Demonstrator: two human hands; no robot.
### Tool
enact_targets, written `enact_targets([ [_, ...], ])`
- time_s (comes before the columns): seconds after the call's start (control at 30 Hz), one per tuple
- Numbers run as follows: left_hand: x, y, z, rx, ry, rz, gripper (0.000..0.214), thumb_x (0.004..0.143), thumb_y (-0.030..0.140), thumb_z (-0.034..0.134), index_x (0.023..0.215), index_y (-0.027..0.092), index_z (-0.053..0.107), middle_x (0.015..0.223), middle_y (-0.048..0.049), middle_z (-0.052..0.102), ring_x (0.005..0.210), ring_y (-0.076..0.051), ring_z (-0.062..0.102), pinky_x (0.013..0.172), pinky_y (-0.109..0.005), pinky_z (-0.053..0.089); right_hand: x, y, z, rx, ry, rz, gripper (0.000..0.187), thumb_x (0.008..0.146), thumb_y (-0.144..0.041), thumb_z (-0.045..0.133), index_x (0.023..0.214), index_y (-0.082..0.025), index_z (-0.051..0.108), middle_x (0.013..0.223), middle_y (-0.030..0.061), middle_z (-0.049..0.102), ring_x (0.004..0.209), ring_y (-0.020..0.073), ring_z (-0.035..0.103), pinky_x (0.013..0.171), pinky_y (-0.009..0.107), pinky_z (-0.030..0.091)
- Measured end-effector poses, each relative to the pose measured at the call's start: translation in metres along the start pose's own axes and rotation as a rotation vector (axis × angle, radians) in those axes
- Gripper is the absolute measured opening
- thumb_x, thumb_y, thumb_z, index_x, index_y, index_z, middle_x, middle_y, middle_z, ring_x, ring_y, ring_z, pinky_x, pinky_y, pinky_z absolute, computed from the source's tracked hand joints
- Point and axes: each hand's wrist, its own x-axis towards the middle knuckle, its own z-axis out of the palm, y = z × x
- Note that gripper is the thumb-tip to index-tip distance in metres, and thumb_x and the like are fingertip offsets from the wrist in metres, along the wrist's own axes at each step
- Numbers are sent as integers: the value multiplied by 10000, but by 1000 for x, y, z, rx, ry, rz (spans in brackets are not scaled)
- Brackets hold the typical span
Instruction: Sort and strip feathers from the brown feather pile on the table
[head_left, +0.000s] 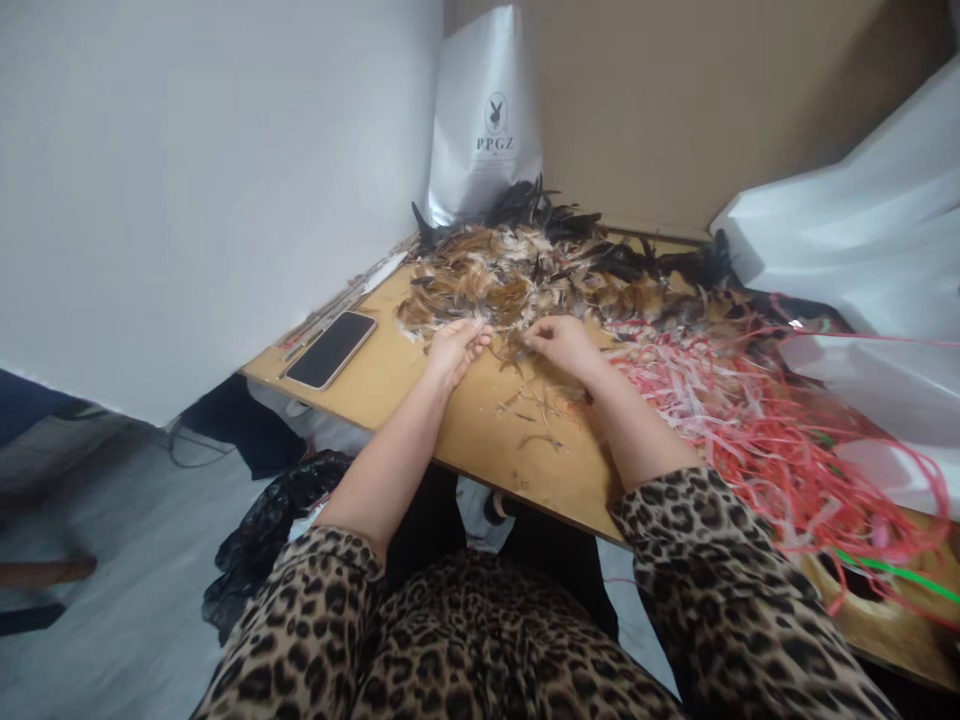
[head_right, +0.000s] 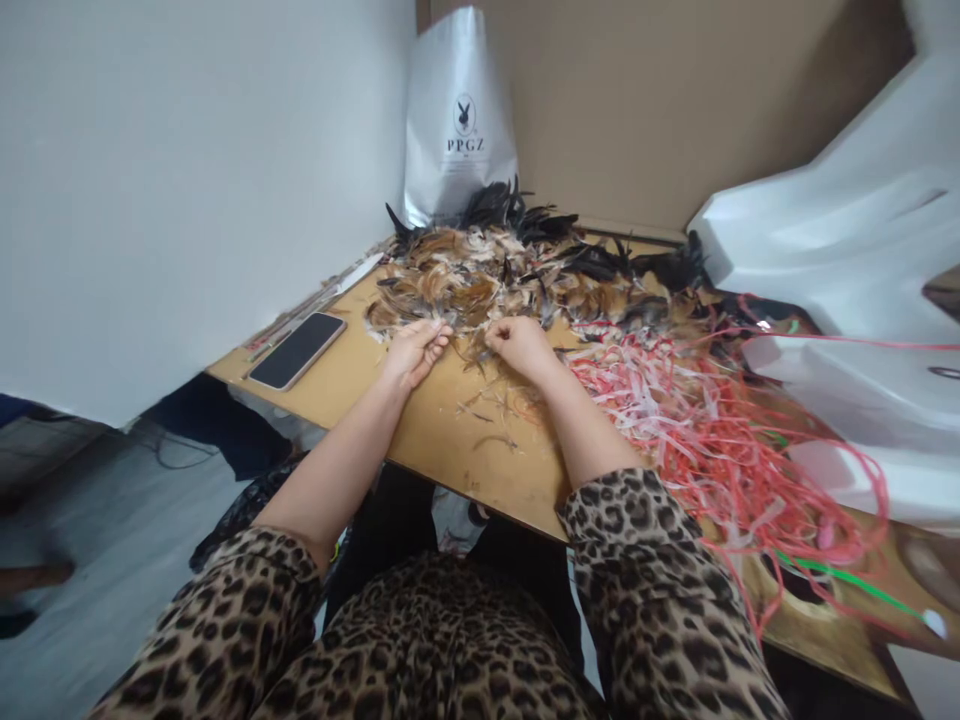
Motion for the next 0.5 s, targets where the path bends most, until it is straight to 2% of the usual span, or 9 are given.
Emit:
enact_targets([
  [0.1,-1,-4,1,21,-50,-31,117,730,186,650,795,93,622,686,-27,658,520,-27,556,467,-119,389,-4,-5,-5,-311,-69,-91,186,729,-217,531,817,-183,691,820,41,667,760,158,576,704,253,395],
  [0.27,-3,-7,2,55,-107,-64,128,722,190,661,791,90,621,688,-30,663,522,-31,564,462,-118,394,-9,-18,0,-674,-69,-148,309,821,-209,421,1010,-197,664,990,116,603,932,218,534,770,297,368],
  [0.4,-3,-7,2,60,-124,-67,130,722,189,662,793,89,621,697,-33,667,528,-34,571,465,-119,401,-7,-17,5,-745,-69,-130,326,848,-219,376,978,-159,669,990,150,583,937,240,513,774,325,357],
  [0.5,-2,-7,1,29,-111,-66,116,729,181,654,793,91,620,702,-34,669,534,-35,577,468,-116,403,-5,-13,4,-644,24,-86,281,821,-224,411,887,-155,676,962,136,598,892,229,529,744,317,370],
])
